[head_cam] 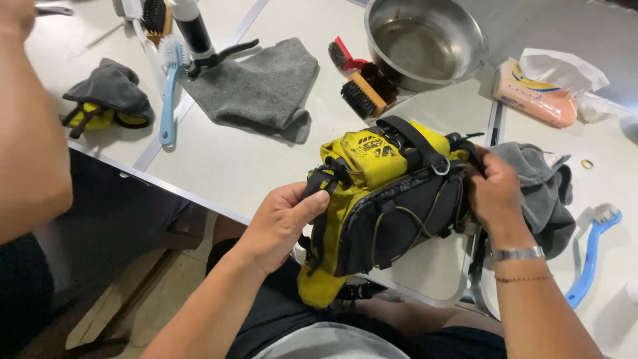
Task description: Cleaning a yellow and black bag using a spray cleaner, a toothbrush for scrubbing, and a microfiber cloth for wiping.
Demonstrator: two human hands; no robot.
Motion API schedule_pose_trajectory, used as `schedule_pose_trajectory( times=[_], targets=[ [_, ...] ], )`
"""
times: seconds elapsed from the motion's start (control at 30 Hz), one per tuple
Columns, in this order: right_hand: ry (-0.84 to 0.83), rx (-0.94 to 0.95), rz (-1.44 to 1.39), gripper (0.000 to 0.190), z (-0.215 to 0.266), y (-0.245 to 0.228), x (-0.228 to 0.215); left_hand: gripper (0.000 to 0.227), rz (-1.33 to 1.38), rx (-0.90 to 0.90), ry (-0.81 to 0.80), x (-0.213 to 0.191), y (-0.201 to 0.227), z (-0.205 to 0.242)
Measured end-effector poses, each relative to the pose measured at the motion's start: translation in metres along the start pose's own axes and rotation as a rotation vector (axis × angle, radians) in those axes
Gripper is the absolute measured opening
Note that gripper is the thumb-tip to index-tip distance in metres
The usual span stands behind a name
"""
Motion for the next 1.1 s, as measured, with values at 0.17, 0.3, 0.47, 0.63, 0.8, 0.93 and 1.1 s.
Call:
schedule_pose_trajectory(
  times=[0.17,0.3,0.47,0.63,0.8,0.93,1.1],
  targets=[
    [0.022,0.027,0.032,0.039,0.013,-0.062,0.007,0.021,0.112,-0.059,-0.012,0.020,0.009,0.026],
    [0.249,-0.569,0.026,0.043,0.068,-0.087,-0.006,0.025,0.121,-0.073,-0.006,0.027,-0.007,0.034],
    [-0.131,-0.705,0.061,0.039,0.161,-0.129,0.044,0.039,-0.482,-0.054,0.088,0.032,-0.004,0.040],
    [-0.146,-0.665,0.277,0.066,0.183,-0.109,0.073,0.035,-0.439,-0.027,0.060,0.035,-0.002,0.041],
    [-0.202,-0.642,0.223,0.041,0.172,-0.120,0.063,0.019,-0.032,0.042,-0.097,0.036,-0.005,0.047],
    [-0.240,-0.564,0.136,0.043,0.164,-0.112,0.053,0.021,0.031,-0.035,-0.092,0.036,-0.012,0.045],
    [-0.267,-0.429,-0.030,0.045,0.161,-0.118,0.042,0.022,0.072,-0.073,-0.084,0.045,-0.015,0.052]
  ],
)
Point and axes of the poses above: each hand's wrist, its own z-axis away from the middle knuckle, its own x-axis out of the palm, y = z × x, the point moved 3 cm from there along -z, towards the middle knuckle, and after that the axes turned 14 degrees about -z, right-handed, at the moved point
